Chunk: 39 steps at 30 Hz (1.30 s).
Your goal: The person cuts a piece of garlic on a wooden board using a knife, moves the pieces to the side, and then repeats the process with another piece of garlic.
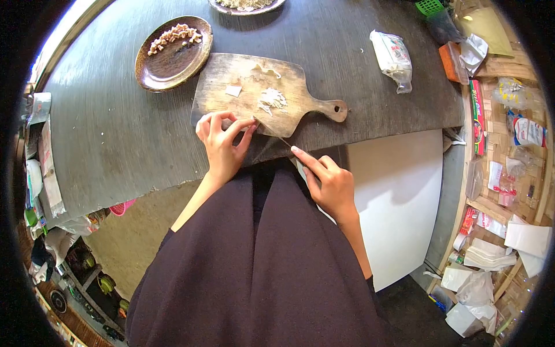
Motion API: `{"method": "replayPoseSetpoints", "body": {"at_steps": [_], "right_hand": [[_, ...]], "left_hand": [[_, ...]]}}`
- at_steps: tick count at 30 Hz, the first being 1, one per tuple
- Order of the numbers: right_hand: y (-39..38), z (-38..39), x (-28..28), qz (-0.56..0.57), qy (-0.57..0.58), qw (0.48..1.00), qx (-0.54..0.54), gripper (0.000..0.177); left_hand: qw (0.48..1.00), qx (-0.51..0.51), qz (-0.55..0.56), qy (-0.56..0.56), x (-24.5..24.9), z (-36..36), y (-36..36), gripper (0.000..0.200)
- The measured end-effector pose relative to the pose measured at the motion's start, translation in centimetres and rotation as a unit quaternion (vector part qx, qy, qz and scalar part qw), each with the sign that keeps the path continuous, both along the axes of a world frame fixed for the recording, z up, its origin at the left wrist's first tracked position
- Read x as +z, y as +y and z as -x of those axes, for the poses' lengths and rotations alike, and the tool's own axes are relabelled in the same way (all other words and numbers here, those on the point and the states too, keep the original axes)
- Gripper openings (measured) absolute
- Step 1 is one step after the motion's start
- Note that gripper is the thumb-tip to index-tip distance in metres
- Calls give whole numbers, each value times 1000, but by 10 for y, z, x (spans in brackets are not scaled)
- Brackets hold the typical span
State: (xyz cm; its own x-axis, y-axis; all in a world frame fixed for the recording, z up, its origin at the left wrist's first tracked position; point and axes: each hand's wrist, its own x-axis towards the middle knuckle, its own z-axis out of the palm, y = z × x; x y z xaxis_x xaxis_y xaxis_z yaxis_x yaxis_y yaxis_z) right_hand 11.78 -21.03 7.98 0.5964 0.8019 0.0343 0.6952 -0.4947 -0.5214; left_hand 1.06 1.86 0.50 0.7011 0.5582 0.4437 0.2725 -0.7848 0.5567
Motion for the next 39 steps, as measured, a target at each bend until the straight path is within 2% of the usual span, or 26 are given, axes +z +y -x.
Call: {"method": "replayPoseSetpoints", "body": {"at_steps": [12,17,25,39], "right_hand": [[5,-2,-6,-6,-7,1000,14,53],[20,-1,-9,25,-21,999,14,54],[-17,2,-8,12,-10,1000,8,55],[-3,-9,-3,-9,2,1000,-10,54]], "left_hand": [[1000,-1,-8,4,-1,0,0,19],[1000,2,-7,12,0,0,0,19],[1000,5,-2,3,2,0,-1,18],[1000,10,-3,7,2,-1,-1,16]]}}
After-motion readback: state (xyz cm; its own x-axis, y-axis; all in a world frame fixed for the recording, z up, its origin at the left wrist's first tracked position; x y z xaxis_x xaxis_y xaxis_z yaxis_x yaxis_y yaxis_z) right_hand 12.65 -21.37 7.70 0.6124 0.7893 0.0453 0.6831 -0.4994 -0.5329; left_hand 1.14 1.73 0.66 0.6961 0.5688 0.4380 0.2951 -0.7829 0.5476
